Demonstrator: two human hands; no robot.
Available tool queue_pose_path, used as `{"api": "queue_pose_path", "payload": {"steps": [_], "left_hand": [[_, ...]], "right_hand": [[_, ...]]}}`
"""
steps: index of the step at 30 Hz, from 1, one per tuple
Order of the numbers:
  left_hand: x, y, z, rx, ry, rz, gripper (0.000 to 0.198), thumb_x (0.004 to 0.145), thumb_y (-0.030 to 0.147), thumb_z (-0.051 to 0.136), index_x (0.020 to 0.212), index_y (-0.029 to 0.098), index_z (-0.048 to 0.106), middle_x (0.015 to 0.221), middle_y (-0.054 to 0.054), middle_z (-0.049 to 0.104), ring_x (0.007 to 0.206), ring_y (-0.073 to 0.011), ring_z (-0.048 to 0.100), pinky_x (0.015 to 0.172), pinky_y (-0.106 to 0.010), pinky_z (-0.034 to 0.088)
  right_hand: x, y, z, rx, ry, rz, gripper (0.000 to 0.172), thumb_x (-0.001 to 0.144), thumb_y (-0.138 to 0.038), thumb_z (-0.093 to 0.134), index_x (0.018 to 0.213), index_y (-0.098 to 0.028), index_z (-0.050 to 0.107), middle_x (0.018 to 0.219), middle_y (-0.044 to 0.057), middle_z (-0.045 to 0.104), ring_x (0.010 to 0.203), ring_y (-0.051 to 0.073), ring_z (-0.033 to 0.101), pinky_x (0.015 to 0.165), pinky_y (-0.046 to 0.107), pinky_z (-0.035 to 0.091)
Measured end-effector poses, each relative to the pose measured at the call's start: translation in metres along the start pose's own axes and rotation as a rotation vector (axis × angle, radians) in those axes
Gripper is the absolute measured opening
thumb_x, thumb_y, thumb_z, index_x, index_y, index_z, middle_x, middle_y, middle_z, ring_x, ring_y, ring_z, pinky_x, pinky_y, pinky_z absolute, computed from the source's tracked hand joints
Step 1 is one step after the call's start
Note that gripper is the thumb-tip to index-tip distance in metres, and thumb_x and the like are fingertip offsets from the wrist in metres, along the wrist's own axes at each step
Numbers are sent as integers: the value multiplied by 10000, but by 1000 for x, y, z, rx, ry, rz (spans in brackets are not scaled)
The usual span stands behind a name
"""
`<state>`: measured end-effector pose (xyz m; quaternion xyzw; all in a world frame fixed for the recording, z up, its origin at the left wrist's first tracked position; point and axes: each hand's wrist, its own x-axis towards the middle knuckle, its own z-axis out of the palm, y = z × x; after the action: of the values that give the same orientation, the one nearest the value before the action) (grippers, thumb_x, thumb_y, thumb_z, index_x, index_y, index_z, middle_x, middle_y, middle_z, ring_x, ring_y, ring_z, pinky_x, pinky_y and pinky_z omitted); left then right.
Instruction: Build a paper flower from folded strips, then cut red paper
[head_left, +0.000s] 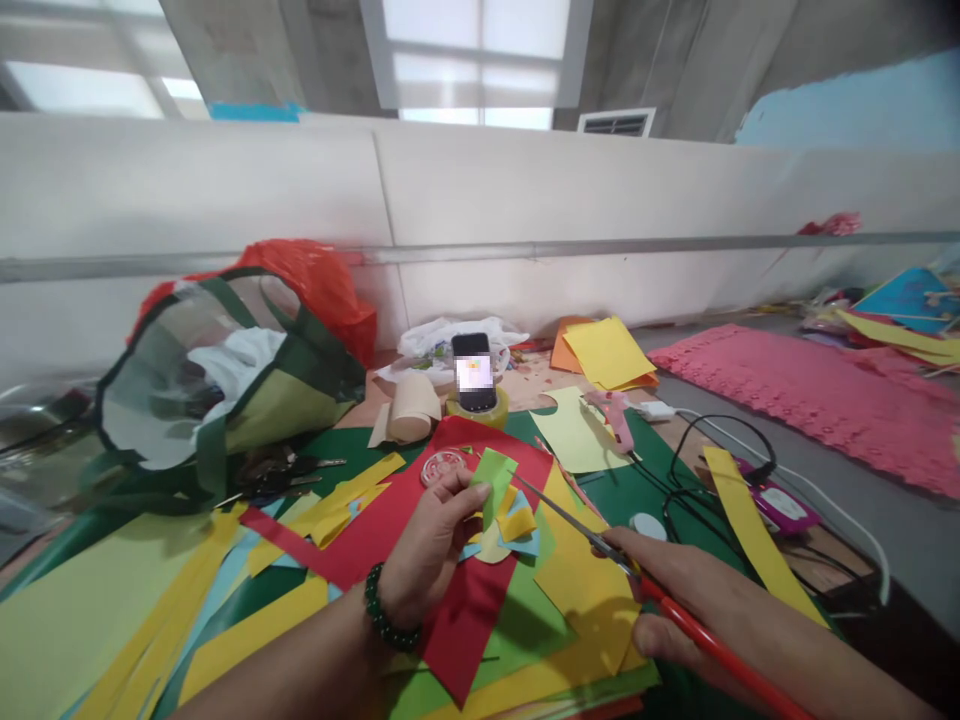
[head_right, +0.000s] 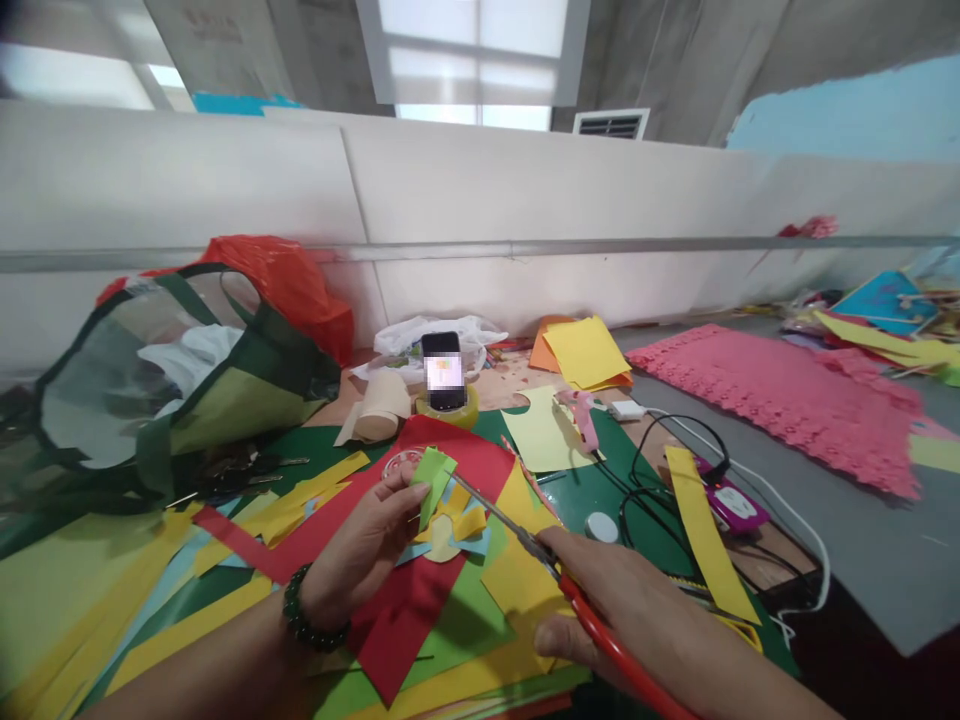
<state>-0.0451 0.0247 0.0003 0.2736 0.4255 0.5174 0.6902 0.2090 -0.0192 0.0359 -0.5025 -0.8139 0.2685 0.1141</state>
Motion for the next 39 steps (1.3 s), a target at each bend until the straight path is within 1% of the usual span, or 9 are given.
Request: {"api": "queue_pose_path", "payload": {"steps": [5,10,15,20,24,27,31,35,39], "left_hand": [[-1,-3,1,15,-12,-26,374,558,307,866,735,183,561,708,34,611,673,-114,594,581,-200,434],[-3,-2,5,34,-19,-31,339,505,253,870,667,167,585,633,46,599,569,-74,523,535,-180,397],[-6,0,8,11,9,-44,309,479,205,854,635,163,590,607,49,601,543,-67,518,515,-173,379],[-7,-1,7,36,-16,-48,265,513,208,841,636,161,611,634,24,634,566,-91,560,537,-194,389],[-6,-2,6,38,-19,-47,273,514,217,849,644,161,617,653,15,651,580,-99,572,545,-199,389],[-6,-2,6,52,-20,-49,282,515,224,856,661,161,623,659,16,653,585,-96,564,550,-196,388],[-7,-1,6,62,-24,-43,281,507,228,861,648,157,628,645,24,634,571,-84,544,540,-191,383],[-8,0,7,46,-46,-45,292,486,237,876,612,156,626,617,23,637,549,-80,546,517,-184,386],[-8,0,8,39,-89,-44,300,499,272,879,627,148,637,618,7,657,544,-94,569,507,-188,402]], "right_hand": [[7,-9,3,-6,4,-40,551,824,-721,462,1000,-244,673,755,44,686,638,201,619,568,255,465],[11,-5,9,-16,-25,-73,610,838,-740,418,1036,-214,655,731,31,672,625,185,589,567,251,427],[8,-8,7,-13,-15,-55,634,844,-753,398,1067,-220,660,749,47,683,666,210,613,601,269,456],[5,-13,5,2,10,-52,618,841,-756,398,1074,-253,670,694,34,669,634,210,620,588,268,467],[6,-13,5,31,1,-41,634,831,-762,414,1084,-243,678,696,35,667,648,214,622,610,273,477],[6,-13,5,26,-8,-35,697,821,-794,373,1098,-229,672,717,46,668,676,222,627,627,279,477],[6,-16,3,-16,-21,-24,785,796,-849,289,1075,-225,677,669,44,652,632,221,616,597,284,467],[6,-15,3,-59,-5,-13,782,789,-854,288,1033,-231,691,649,43,653,611,217,617,571,279,462],[4,-9,8,-81,29,-24,712,828,-803,321,1039,-235,695,696,50,674,656,215,639,608,272,473]]}}
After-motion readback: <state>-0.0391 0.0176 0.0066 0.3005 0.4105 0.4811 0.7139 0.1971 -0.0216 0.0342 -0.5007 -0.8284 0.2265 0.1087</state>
